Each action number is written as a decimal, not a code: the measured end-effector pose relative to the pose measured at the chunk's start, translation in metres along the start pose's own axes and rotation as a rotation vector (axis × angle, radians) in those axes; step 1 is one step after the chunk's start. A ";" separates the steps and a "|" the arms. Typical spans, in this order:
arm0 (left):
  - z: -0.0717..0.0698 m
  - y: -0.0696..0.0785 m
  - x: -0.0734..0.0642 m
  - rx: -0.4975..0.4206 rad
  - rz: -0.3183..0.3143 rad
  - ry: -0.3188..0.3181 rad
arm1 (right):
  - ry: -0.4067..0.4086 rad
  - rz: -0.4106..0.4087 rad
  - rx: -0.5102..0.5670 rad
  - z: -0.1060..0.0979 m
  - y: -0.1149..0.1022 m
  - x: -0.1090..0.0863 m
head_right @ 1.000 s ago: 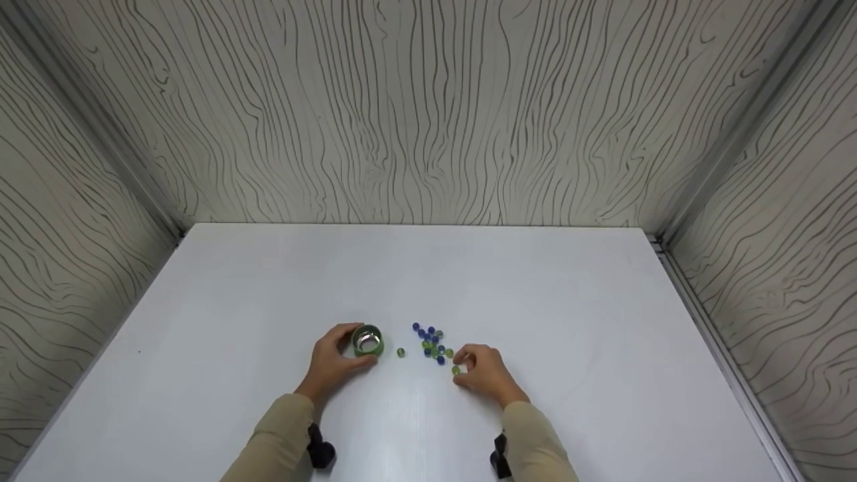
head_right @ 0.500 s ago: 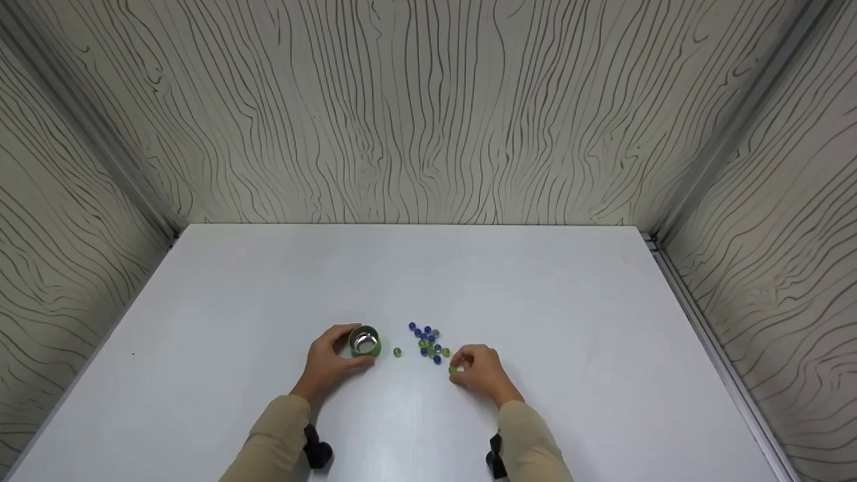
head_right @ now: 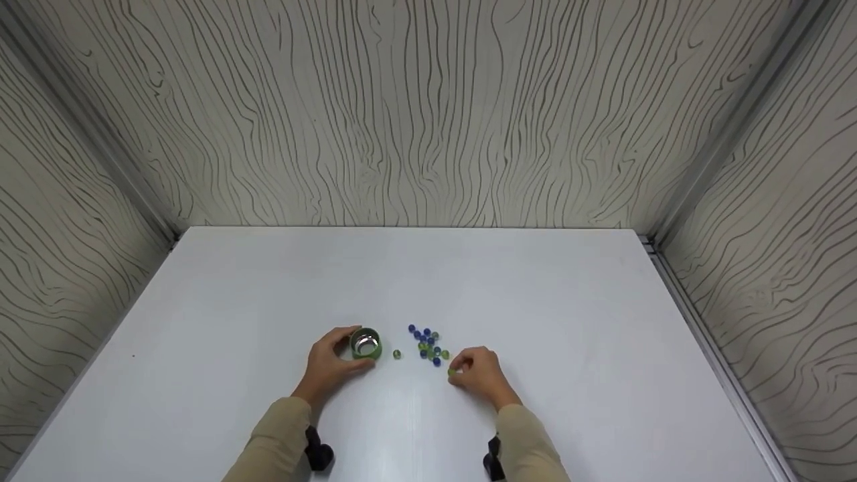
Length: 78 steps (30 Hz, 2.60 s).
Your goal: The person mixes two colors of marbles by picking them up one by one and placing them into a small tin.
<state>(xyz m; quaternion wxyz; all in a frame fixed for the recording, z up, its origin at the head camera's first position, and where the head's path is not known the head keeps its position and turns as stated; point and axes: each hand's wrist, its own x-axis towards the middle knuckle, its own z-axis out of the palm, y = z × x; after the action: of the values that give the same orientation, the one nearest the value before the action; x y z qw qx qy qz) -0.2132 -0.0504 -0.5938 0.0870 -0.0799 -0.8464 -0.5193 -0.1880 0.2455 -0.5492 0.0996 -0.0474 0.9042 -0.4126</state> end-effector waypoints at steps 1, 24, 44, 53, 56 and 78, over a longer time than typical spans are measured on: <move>0.000 0.000 0.000 0.001 -0.002 0.000 | 0.002 0.007 -0.003 0.000 0.000 0.000; 0.002 -0.002 -0.001 0.037 0.027 0.011 | 0.037 -0.018 -0.010 -0.002 -0.006 -0.001; 0.002 0.007 -0.001 -0.048 0.030 -0.064 | 0.044 -0.077 -0.020 -0.001 -0.030 0.007; 0.005 0.006 -0.007 -0.069 0.017 -0.017 | 0.034 -0.150 -0.019 0.000 -0.038 0.011; 0.007 0.005 -0.006 -0.056 0.008 -0.003 | 0.038 -0.125 -0.016 0.001 -0.041 0.013; 0.006 0.008 0.001 -0.054 -0.062 -0.039 | 0.050 -0.121 0.001 0.018 -0.060 0.023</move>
<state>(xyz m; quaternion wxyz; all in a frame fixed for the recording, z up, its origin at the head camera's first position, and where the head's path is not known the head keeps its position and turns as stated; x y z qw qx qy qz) -0.2128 -0.0412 -0.5892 0.0521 -0.0659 -0.8356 -0.5428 -0.2061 0.1896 -0.5184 0.0517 -0.0918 0.9017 -0.4193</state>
